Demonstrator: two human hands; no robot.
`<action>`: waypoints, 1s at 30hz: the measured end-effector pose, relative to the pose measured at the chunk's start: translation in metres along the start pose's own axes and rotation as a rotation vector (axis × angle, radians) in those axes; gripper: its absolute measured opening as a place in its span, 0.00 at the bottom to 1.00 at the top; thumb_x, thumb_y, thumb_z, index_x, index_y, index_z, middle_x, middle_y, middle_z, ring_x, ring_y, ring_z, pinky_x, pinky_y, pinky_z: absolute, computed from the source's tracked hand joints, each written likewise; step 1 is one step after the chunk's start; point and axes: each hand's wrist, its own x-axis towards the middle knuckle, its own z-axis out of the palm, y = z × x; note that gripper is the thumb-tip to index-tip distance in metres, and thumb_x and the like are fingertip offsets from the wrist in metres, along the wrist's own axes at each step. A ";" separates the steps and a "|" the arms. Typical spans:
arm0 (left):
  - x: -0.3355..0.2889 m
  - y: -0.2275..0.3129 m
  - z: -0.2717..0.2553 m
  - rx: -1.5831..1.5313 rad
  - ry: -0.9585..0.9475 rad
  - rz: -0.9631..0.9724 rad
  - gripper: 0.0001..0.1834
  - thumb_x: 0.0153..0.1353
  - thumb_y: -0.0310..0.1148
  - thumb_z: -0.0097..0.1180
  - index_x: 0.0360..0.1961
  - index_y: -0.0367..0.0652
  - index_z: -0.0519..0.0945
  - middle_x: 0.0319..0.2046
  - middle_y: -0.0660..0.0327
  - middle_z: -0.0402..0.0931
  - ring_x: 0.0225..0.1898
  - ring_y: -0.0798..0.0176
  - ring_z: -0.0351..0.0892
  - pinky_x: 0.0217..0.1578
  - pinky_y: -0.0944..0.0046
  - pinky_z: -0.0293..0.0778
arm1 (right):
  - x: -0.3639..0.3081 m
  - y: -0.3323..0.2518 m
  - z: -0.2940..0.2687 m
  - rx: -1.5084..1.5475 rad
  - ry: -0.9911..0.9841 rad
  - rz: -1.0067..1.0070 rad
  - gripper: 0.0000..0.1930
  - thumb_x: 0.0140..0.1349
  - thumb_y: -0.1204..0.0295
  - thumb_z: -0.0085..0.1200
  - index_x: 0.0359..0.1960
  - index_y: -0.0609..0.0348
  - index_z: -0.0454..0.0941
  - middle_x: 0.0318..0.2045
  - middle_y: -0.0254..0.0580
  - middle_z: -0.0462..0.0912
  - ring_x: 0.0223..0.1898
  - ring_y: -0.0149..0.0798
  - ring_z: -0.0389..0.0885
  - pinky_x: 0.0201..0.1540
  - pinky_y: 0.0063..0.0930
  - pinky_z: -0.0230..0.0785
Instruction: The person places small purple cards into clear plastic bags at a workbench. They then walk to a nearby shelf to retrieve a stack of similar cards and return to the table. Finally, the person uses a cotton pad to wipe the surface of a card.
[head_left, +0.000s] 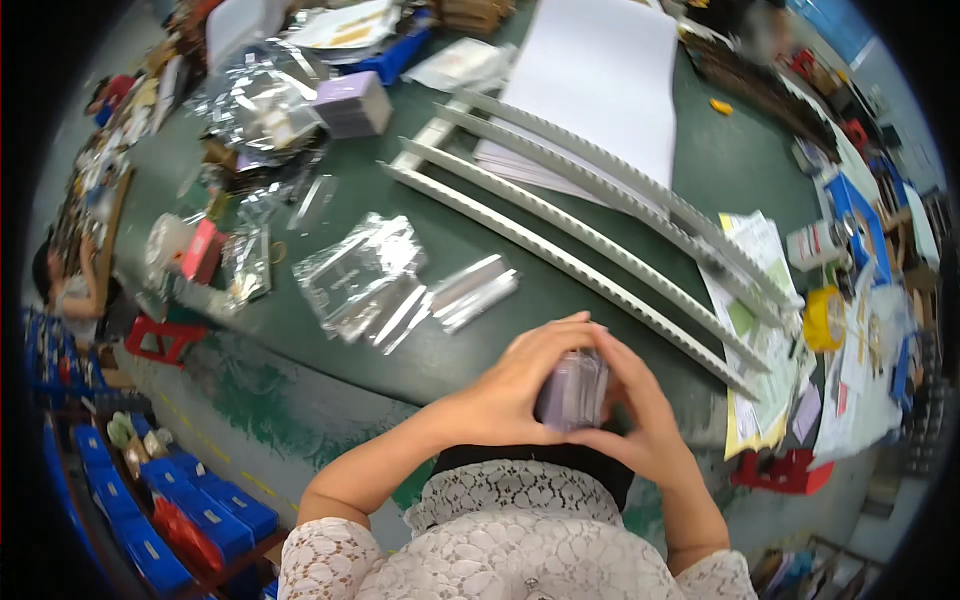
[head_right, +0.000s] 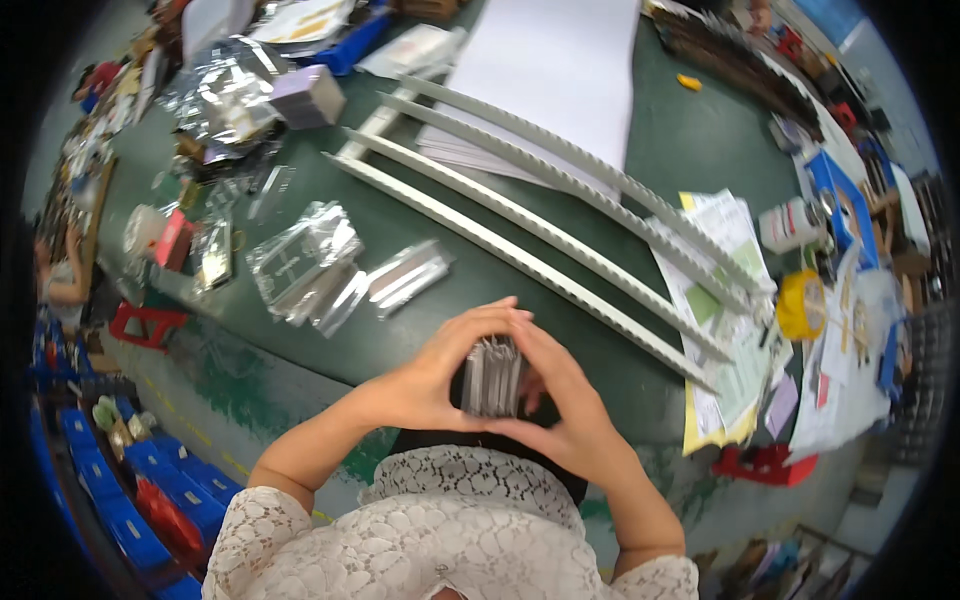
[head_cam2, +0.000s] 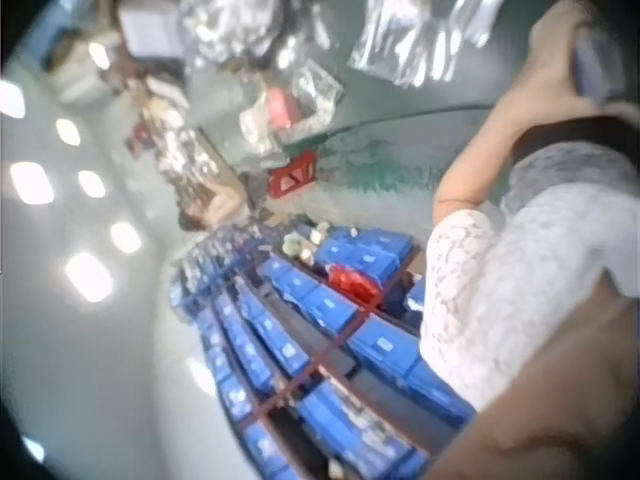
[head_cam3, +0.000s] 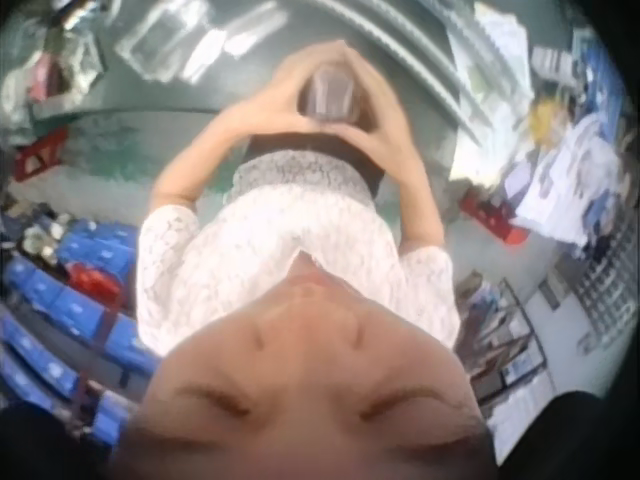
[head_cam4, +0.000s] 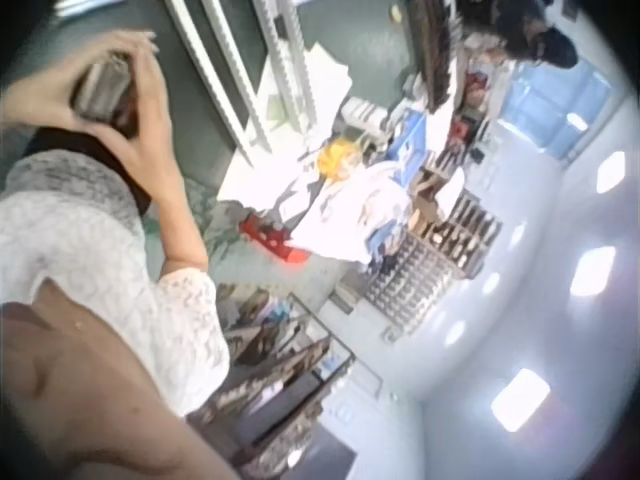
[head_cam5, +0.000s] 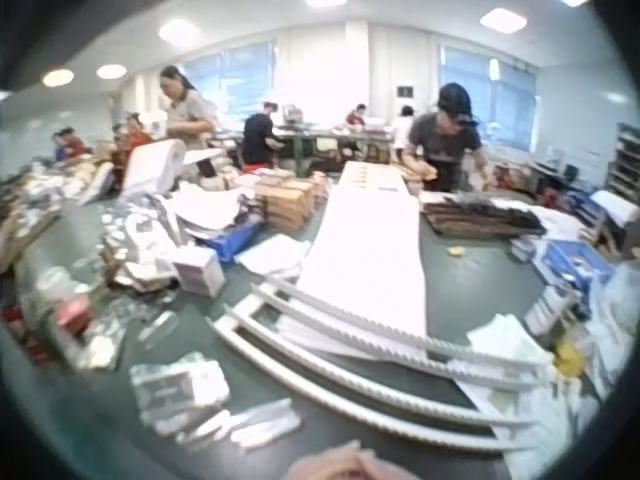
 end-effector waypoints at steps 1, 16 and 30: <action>-0.004 -0.006 0.005 -0.078 0.011 -0.060 0.45 0.40 0.35 0.72 0.60 0.42 0.62 0.57 0.51 0.66 0.62 0.45 0.63 0.60 0.54 0.61 | 0.000 0.011 0.004 0.028 -0.003 0.009 0.46 0.45 0.77 0.70 0.67 0.55 0.59 0.68 0.47 0.59 0.43 0.34 0.75 0.38 0.23 0.71; -0.003 -0.003 0.004 -0.100 0.078 -0.178 0.40 0.41 0.36 0.73 0.57 0.44 0.68 0.56 0.51 0.71 0.56 0.45 0.72 0.55 0.54 0.69 | 0.007 0.022 0.003 0.160 0.002 -0.002 0.52 0.43 0.75 0.71 0.70 0.55 0.51 0.60 0.42 0.71 0.35 0.30 0.71 0.38 0.23 0.67; -0.020 -0.003 0.023 -0.161 0.227 -0.161 0.31 0.40 0.30 0.70 0.50 0.42 0.74 0.43 0.54 0.77 0.45 0.48 0.78 0.45 0.56 0.74 | 0.013 0.012 0.015 -0.055 -0.040 -0.153 0.34 0.39 0.74 0.74 0.54 0.52 0.75 0.59 0.53 0.67 0.58 0.50 0.69 0.58 0.39 0.64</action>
